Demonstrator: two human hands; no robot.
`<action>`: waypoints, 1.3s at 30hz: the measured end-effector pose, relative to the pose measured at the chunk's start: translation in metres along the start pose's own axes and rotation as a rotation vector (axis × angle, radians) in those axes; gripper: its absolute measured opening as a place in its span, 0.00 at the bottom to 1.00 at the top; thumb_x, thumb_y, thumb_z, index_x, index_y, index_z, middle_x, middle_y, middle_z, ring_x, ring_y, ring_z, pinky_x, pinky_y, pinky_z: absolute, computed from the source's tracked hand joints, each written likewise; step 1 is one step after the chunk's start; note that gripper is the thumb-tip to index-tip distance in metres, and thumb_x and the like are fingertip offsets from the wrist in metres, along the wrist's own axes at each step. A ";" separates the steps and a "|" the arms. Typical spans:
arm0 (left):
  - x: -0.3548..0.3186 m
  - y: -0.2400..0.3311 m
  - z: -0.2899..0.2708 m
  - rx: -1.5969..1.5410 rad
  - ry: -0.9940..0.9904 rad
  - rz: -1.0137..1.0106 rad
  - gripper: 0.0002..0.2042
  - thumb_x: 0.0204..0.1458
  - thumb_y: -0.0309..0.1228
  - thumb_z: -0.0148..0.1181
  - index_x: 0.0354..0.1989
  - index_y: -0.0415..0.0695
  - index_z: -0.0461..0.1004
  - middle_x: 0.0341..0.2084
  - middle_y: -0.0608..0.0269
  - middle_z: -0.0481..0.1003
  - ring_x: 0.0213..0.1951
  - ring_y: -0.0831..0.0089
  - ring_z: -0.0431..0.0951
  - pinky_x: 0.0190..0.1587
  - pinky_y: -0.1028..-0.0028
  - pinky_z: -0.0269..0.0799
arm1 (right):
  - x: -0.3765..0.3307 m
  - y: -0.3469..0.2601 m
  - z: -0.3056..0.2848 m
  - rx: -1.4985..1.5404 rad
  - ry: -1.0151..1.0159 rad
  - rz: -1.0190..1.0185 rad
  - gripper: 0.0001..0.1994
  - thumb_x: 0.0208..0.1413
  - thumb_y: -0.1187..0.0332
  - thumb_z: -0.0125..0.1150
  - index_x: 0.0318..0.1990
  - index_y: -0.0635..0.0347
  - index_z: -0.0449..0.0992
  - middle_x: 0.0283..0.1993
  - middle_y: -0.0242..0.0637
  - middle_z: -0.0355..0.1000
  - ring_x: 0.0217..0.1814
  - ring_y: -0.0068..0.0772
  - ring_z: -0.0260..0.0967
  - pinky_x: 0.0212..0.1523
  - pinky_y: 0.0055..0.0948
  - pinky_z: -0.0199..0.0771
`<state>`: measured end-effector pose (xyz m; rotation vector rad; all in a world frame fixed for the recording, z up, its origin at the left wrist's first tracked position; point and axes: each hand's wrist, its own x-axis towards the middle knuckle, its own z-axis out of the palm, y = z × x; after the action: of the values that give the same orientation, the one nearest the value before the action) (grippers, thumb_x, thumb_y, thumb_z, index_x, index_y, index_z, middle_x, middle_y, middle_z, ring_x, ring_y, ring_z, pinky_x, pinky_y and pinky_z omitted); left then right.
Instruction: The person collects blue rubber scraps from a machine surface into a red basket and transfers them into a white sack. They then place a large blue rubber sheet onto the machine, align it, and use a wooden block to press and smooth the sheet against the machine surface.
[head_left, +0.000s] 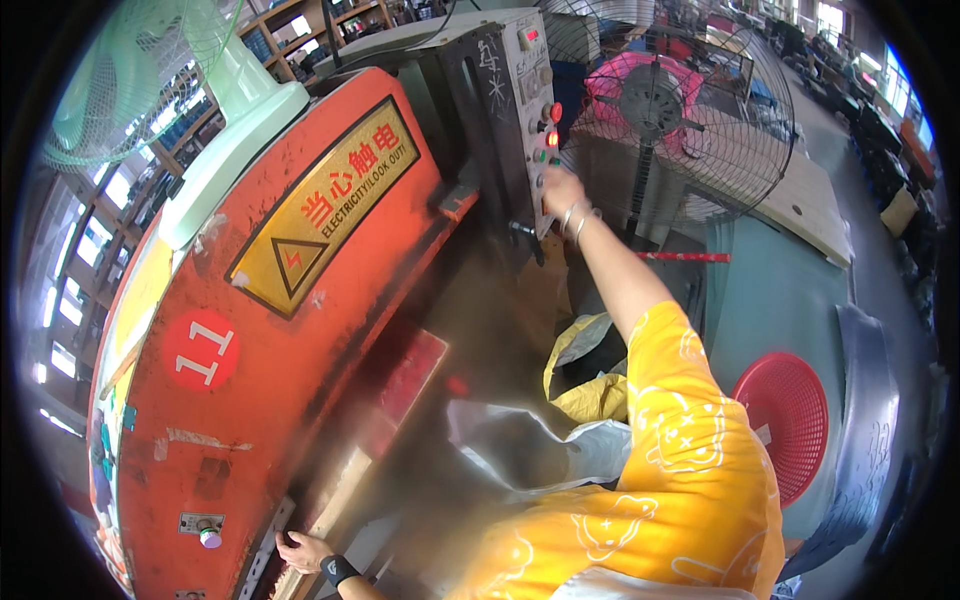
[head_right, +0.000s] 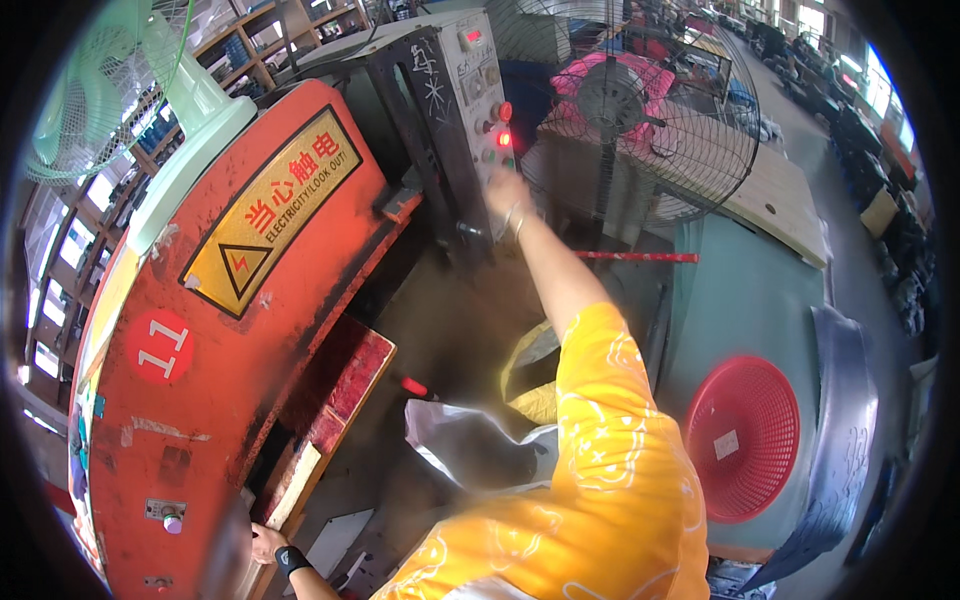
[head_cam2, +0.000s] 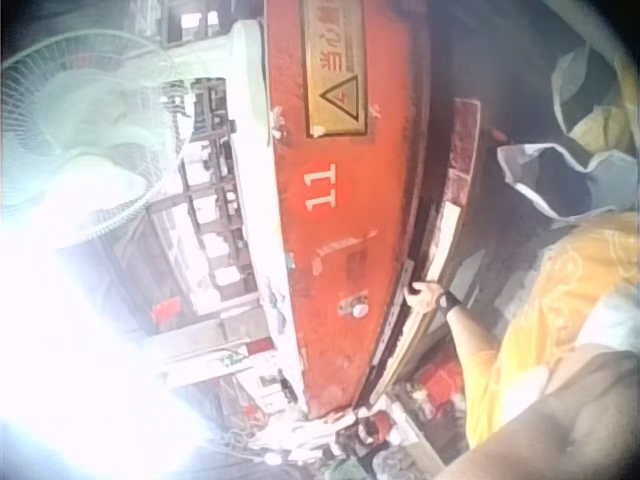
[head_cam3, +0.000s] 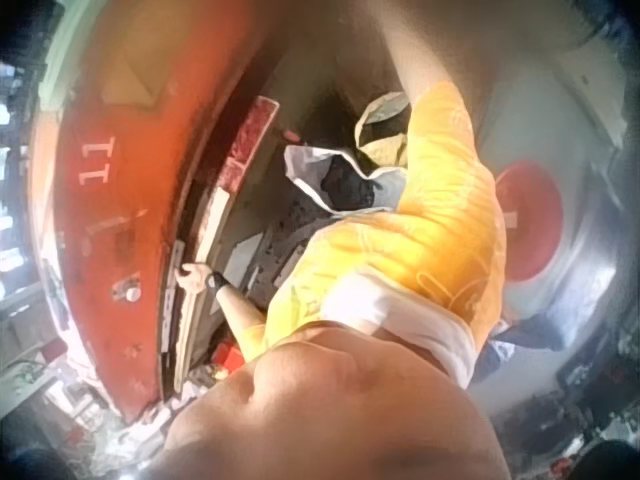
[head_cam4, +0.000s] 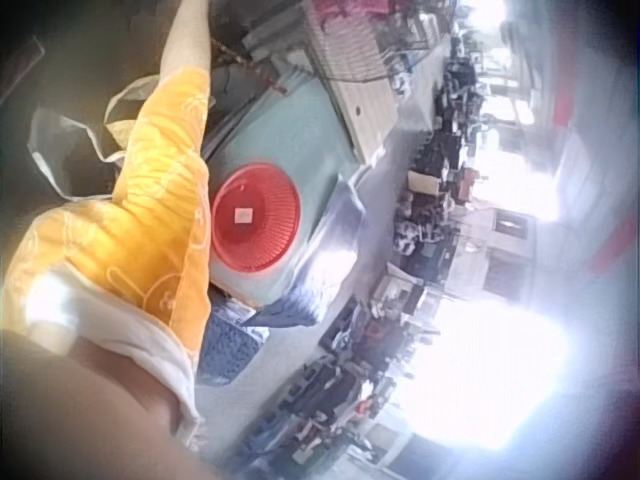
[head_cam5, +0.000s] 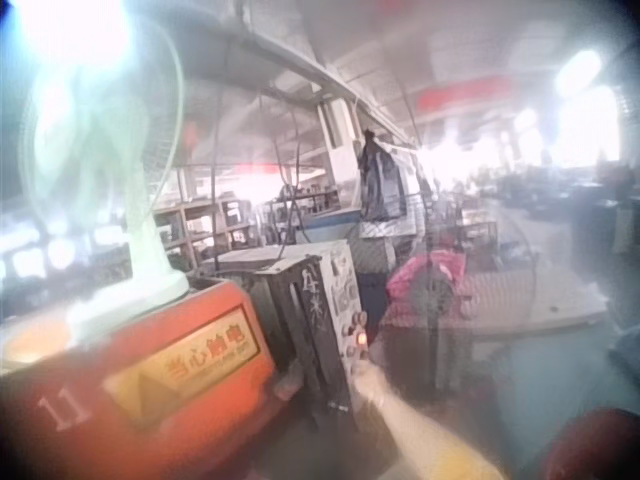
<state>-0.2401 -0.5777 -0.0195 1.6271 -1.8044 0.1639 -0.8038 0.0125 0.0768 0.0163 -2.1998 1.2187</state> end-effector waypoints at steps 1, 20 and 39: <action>-0.001 0.002 -0.002 -0.026 0.000 0.002 0.15 0.53 0.38 0.54 0.48 0.51 0.75 0.47 0.66 0.75 0.50 0.62 0.72 0.52 0.60 0.61 | 0.029 0.000 -0.007 0.107 -0.002 0.015 0.13 0.50 0.69 0.53 0.43 0.59 0.77 0.33 0.44 0.76 0.35 0.39 0.75 0.37 0.36 0.72; 0.019 -0.065 0.071 0.003 -0.002 0.001 0.13 0.53 0.38 0.54 0.45 0.49 0.75 0.43 0.64 0.76 0.47 0.60 0.73 0.50 0.60 0.62 | 0.082 -0.057 -0.029 -0.102 0.161 0.048 0.25 0.43 0.65 0.60 0.54 0.46 0.68 0.52 0.43 0.67 0.56 0.50 0.63 0.54 0.45 0.65; -0.039 -0.003 0.018 -0.129 -0.032 0.092 0.11 0.53 0.40 0.51 0.36 0.51 0.79 0.33 0.60 0.79 0.37 0.57 0.75 0.42 0.60 0.67 | 0.130 -0.116 -0.043 -0.093 0.021 0.099 0.30 0.41 0.66 0.59 0.57 0.34 0.68 0.64 0.33 0.59 0.69 0.50 0.47 0.63 0.53 0.50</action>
<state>-0.2457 -0.5550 -0.0556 1.4655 -1.8755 0.0617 -0.8532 0.0144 0.2487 -0.1441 -2.2595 1.1624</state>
